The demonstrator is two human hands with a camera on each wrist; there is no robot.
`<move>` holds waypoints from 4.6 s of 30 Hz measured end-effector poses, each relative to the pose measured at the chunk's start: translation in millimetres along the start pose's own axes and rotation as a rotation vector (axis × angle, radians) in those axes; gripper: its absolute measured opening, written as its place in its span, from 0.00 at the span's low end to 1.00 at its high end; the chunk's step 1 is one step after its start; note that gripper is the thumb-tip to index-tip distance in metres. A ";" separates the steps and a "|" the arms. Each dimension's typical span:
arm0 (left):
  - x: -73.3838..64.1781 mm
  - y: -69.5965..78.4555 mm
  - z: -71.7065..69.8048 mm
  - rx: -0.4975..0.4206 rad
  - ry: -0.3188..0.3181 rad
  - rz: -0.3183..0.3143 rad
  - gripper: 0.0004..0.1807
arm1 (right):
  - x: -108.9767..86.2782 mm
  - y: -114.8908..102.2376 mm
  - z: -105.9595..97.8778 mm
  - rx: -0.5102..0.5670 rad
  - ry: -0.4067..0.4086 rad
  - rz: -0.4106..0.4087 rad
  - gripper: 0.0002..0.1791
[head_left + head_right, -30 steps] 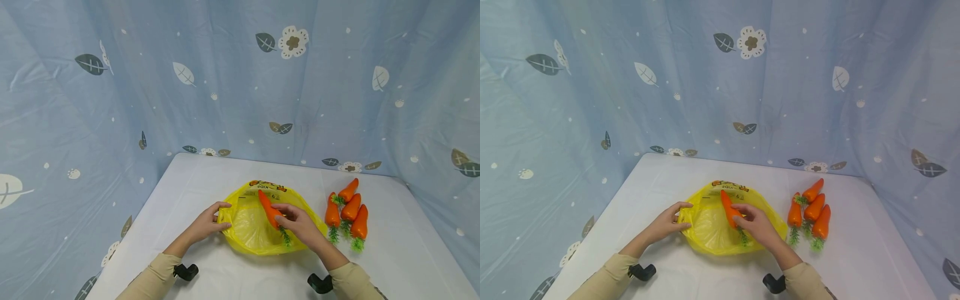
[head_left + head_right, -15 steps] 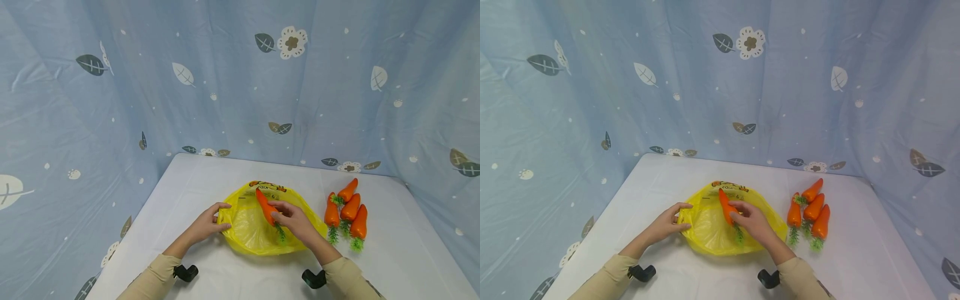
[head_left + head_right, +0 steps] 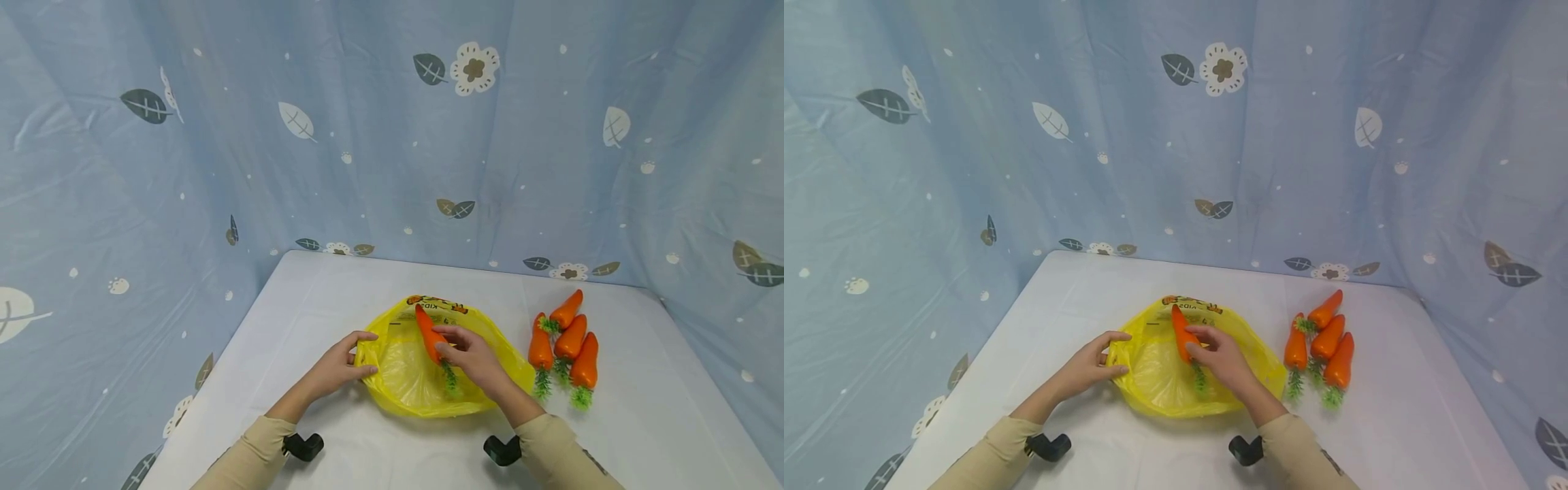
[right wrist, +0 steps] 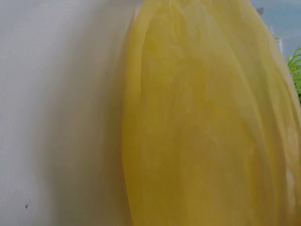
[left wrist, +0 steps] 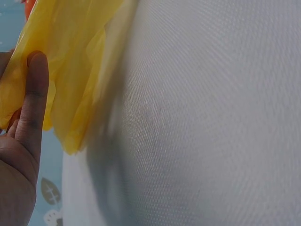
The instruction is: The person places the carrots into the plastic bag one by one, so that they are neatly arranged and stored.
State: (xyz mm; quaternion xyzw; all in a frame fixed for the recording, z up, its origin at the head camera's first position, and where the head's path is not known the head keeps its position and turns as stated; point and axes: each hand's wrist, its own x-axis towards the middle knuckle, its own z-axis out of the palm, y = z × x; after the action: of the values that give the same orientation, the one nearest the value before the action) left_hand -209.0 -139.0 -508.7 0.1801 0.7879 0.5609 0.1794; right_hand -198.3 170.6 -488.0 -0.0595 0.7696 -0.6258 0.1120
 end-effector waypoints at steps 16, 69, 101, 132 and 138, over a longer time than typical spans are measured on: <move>-0.5 -2.8 2.5 -0.012 -0.005 0.013 0.33 | 7.8 13.4 16.9 -0.030 -0.035 0.009 0.26; 1.2 0.9 2.8 -0.024 0.000 0.007 0.34 | 21.2 17.7 72.7 -0.229 -0.121 -0.014 0.24; 0.3 2.8 3.6 -0.018 0.004 0.008 0.34 | 19.0 14.5 67.0 -0.270 -0.149 -0.021 0.36; 0.9 1.7 5.2 -0.032 0.023 0.017 0.35 | 5.2 7.0 36.4 -0.297 -0.096 -0.097 0.26; 1.2 0.6 5.4 -0.028 0.037 0.011 0.35 | 4.1 6.6 25.7 -0.260 -0.061 -0.087 0.26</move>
State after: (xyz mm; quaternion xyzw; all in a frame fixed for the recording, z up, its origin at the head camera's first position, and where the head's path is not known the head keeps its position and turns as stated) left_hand -207.4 -133.8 -509.9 0.1717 0.7821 0.5761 0.1642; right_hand -195.6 146.6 -499.8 -0.1257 0.8371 -0.5230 0.0997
